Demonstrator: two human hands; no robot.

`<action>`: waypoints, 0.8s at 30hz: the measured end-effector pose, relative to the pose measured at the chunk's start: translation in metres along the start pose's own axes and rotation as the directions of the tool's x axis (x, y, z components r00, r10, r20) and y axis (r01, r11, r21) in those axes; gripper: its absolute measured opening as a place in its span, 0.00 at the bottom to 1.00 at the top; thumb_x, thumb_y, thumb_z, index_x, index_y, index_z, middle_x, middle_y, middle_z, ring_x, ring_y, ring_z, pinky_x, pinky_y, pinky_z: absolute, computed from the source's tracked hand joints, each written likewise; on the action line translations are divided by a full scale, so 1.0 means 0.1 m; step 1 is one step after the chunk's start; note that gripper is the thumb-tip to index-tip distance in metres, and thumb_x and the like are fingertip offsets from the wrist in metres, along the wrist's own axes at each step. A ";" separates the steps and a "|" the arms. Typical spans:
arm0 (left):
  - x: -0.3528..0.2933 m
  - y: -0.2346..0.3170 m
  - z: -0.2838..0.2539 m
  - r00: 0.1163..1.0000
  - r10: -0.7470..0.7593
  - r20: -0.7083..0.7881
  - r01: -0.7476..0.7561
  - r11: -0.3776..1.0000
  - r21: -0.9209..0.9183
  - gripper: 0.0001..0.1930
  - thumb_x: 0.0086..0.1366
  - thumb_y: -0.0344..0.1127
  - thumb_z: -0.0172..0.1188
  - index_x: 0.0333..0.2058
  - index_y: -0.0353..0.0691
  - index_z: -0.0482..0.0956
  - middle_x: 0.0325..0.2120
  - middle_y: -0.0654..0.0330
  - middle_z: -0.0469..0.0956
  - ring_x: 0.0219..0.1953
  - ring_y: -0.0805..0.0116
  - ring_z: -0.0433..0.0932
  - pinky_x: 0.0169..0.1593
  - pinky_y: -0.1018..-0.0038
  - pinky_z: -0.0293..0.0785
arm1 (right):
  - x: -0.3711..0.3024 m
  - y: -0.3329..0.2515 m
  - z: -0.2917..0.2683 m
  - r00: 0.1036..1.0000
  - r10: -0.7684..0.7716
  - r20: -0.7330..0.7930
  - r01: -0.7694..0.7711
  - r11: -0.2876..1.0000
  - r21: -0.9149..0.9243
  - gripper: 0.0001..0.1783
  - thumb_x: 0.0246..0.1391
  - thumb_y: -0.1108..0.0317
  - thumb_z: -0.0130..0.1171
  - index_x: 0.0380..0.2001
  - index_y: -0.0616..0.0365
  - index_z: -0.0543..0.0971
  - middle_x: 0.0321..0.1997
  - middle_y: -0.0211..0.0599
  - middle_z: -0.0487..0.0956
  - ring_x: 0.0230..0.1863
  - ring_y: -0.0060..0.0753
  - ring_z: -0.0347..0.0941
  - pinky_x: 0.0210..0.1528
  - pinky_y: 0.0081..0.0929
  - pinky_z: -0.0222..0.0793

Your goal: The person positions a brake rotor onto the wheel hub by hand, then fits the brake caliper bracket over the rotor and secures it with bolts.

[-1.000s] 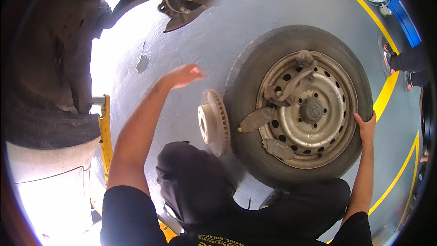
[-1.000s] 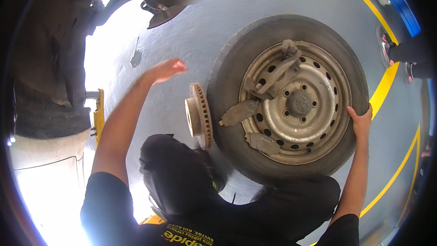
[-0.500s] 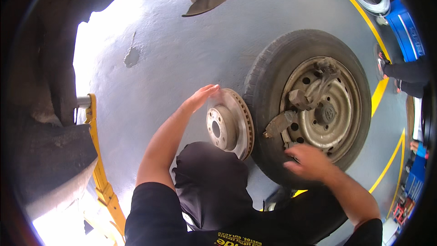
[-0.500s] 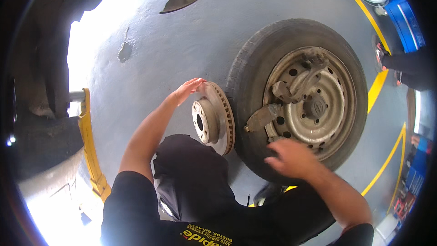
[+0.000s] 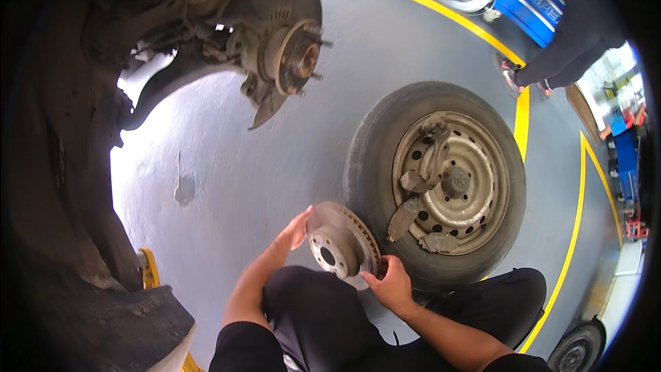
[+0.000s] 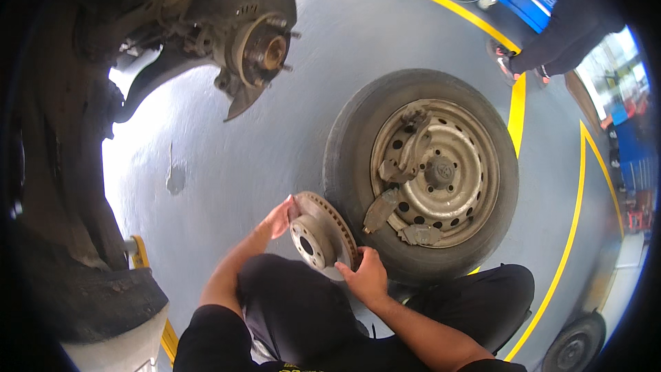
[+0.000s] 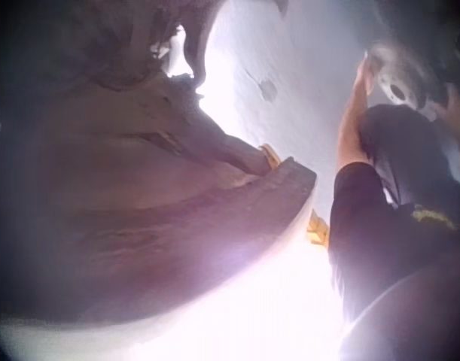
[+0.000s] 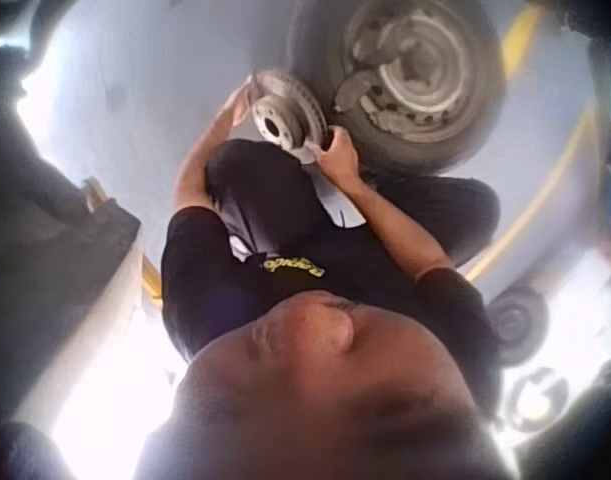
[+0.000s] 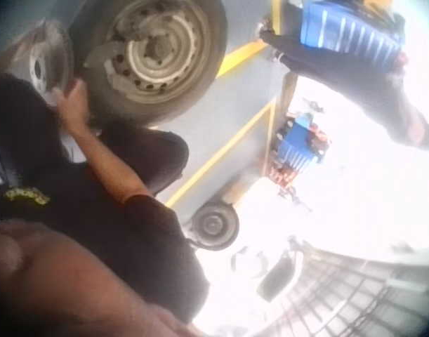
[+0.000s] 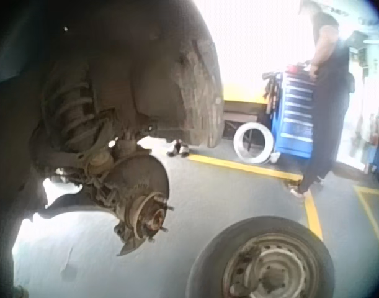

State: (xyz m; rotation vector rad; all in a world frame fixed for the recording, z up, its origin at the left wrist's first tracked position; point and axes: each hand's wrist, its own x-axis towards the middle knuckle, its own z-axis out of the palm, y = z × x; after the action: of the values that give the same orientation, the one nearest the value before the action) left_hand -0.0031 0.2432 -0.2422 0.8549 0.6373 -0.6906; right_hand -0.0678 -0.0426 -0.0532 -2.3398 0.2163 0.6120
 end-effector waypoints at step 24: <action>-2.76 2.69 3.21 -0.077 0.996 0.053 0.056 -0.049 0.997 0.32 0.68 0.59 0.60 0.23 0.30 0.74 0.17 0.41 0.71 0.22 0.50 0.73 0.31 0.58 0.70 | 1.51 -1.59 -1.73 0.899 -0.339 -0.275 0.222 -0.189 0.957 0.12 0.62 0.57 0.63 0.37 0.52 0.74 0.32 0.22 0.73 0.34 0.17 0.68 0.40 0.20 0.66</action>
State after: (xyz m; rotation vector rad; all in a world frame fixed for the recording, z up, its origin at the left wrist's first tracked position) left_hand 0.1017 0.1804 0.2441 2.5785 0.5187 0.9281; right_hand 0.1788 -0.0385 0.0795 -0.6624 0.0294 0.0964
